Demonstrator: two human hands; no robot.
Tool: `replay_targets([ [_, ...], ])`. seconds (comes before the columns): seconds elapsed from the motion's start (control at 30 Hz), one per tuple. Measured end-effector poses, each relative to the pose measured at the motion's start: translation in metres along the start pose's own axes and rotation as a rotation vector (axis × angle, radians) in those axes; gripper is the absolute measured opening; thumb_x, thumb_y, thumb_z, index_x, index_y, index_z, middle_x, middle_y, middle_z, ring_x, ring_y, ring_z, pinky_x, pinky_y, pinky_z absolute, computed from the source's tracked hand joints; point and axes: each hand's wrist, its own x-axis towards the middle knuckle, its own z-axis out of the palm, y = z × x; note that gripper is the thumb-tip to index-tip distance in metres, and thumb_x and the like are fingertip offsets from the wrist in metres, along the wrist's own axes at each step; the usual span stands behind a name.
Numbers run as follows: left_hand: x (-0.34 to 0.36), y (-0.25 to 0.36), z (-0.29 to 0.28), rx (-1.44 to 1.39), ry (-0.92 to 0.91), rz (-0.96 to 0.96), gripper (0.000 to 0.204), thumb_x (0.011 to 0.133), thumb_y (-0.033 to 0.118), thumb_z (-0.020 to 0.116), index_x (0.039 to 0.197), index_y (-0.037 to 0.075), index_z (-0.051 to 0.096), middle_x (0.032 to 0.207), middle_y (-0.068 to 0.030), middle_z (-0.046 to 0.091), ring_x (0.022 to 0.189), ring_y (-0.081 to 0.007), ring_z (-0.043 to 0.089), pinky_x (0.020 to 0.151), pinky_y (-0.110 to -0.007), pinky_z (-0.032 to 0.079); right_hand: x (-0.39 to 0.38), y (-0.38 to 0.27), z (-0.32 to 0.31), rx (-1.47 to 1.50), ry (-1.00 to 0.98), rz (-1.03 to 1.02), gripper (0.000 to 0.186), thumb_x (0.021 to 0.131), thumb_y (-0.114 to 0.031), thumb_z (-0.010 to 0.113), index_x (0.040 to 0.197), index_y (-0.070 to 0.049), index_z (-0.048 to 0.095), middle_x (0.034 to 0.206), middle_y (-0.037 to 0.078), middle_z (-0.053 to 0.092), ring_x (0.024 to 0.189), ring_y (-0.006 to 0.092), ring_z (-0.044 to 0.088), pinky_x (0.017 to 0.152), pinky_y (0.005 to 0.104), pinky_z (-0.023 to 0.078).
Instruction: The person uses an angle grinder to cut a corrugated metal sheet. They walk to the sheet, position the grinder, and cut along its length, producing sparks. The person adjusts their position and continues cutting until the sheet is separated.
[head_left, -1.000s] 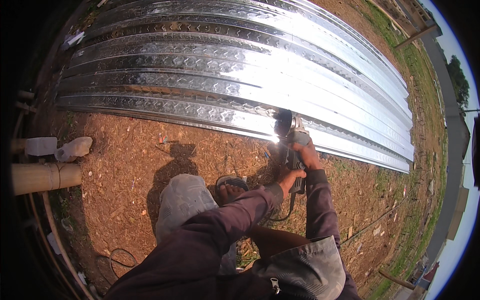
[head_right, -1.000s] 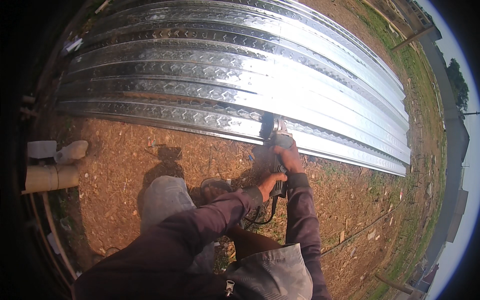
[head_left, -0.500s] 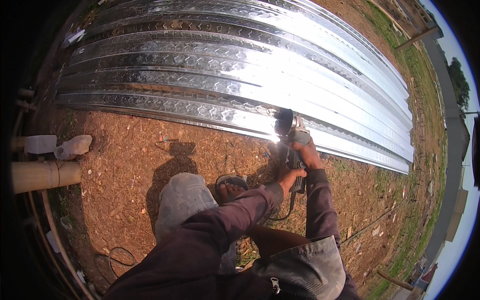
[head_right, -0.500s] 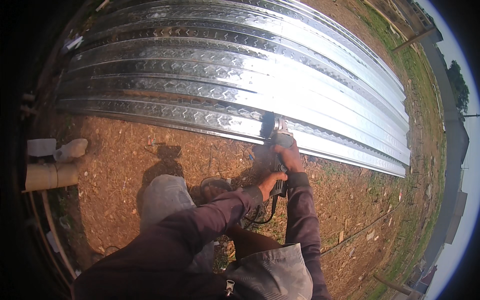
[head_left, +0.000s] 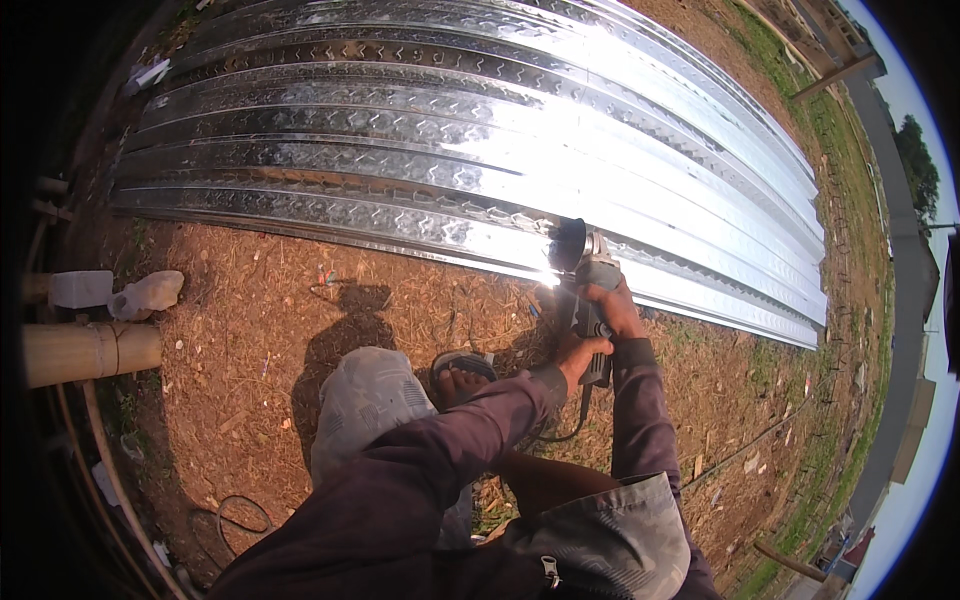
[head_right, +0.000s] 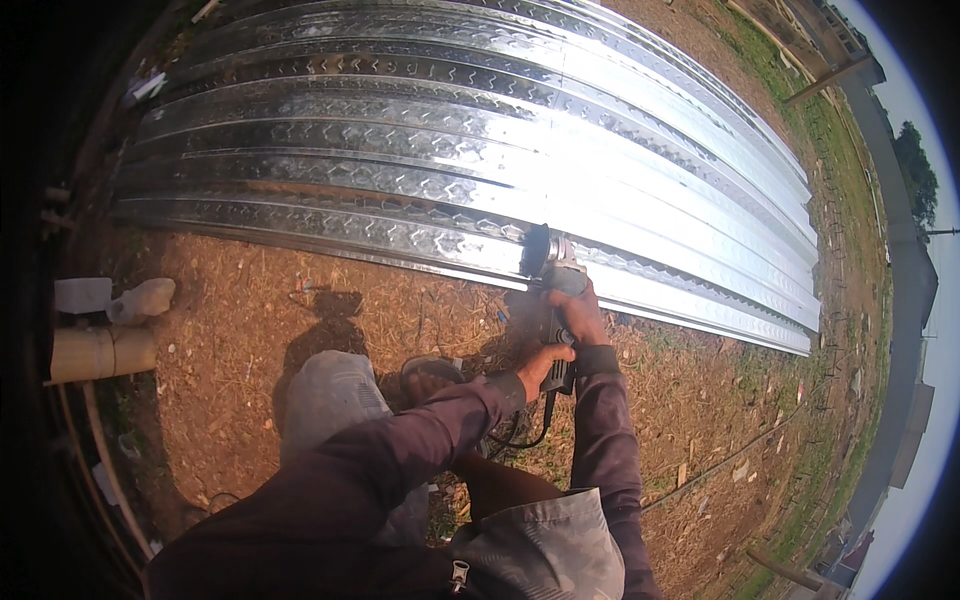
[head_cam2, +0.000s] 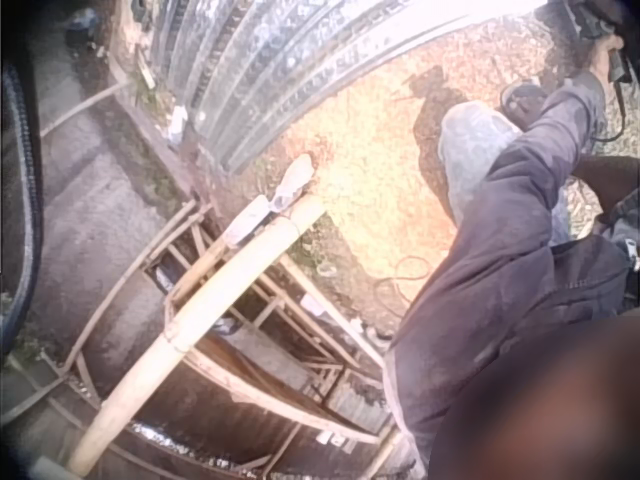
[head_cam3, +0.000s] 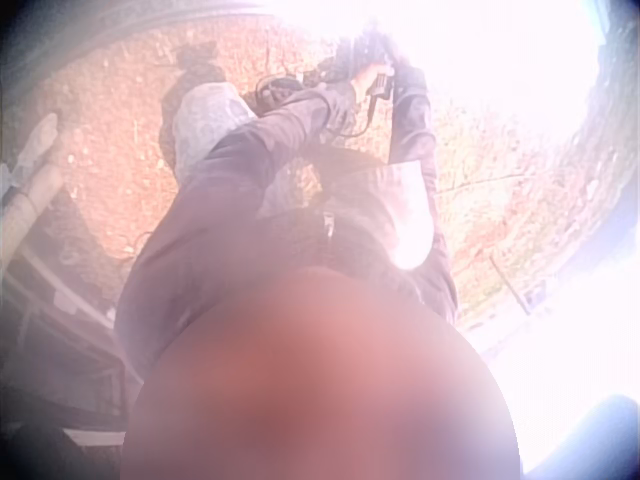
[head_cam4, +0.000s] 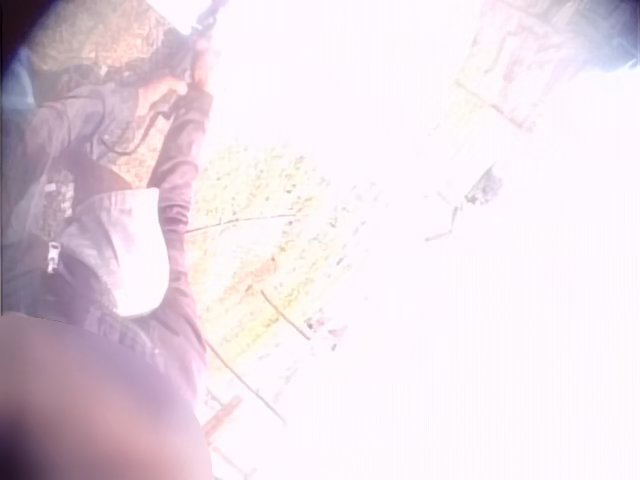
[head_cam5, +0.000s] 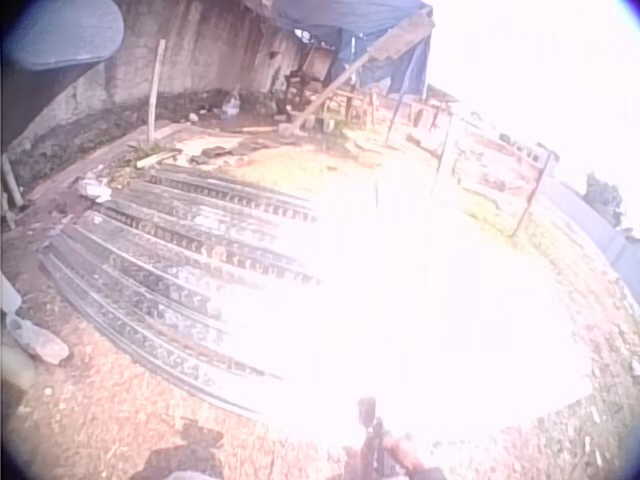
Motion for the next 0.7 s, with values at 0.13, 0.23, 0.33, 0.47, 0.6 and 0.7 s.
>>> replay_targets([
  [0.13,0.002,-0.001,-0.001,-0.015,0.001,-0.034,0.035,0.067,0.016,0.074,0.098,0.004,0.064,0.087,-0.0049,0.063,0.081,-0.0181,0.06,0.071,-0.035,0.05,0.002,0.001,0.001,0.0,0.016,-0.027,0.076,0.067,-0.009,0.079,0.132,0.008,0.041,0.108,0.015,0.062,0.094,0.0249,0.063,0.082,0.0344,0.053],
  [0.23,0.001,0.002,0.0,0.023,0.016,-0.006,0.032,0.067,0.017,0.074,0.095,0.005,0.064,0.084,-0.0046,0.063,0.076,-0.0181,0.061,0.067,-0.035,0.05,0.004,0.004,0.0,0.018,0.009,-0.023,0.076,0.067,-0.009,0.079,0.131,0.008,0.041,0.108,0.015,0.062,0.094,0.0245,0.063,0.083,0.0339,0.053],
  [0.33,-0.004,0.004,0.001,0.024,-0.013,-0.008,0.02,0.074,0.02,0.072,0.09,0.01,0.068,0.082,-0.0002,0.065,0.075,-0.0145,0.061,0.067,-0.033,0.051,0.007,0.006,-0.001,0.007,0.007,-0.034,0.076,0.067,-0.01,0.079,0.131,0.008,0.042,0.108,0.015,0.062,0.094,0.0242,0.063,0.083,0.0333,0.052],
  [0.47,-0.005,0.007,0.002,0.024,-0.025,-0.003,0.019,0.074,0.019,0.072,0.09,0.01,0.068,0.083,-0.0009,0.065,0.076,-0.0146,0.062,0.068,-0.033,0.05,0.01,0.009,-0.005,0.0,-0.013,-0.021,0.075,0.068,-0.012,0.079,0.13,0.008,0.042,0.107,0.015,0.062,0.094,0.024,0.063,0.083,0.0333,0.052],
  [0.6,-0.004,0.006,0.002,0.021,-0.039,-0.006,0.02,0.073,0.019,0.072,0.09,0.009,0.068,0.084,-0.0015,0.066,0.077,-0.0149,0.062,0.069,-0.032,0.051,0.012,0.009,-0.006,-0.006,-0.021,-0.035,0.074,0.068,-0.011,0.078,0.13,0.007,0.042,0.107,0.015,0.062,0.094,0.0239,0.063,0.082,0.0334,0.052],
  [0.7,-0.005,0.007,0.001,0.013,-0.045,-0.008,0.02,0.073,0.019,0.072,0.089,0.009,0.068,0.083,-0.0019,0.066,0.076,-0.0153,0.062,0.069,-0.032,0.051,0.009,0.004,-0.005,0.02,-0.036,-0.032,0.072,0.069,-0.009,0.077,0.129,0.007,0.042,0.107,0.014,0.062,0.093,0.0236,0.063,0.081,0.0331,0.053],
])
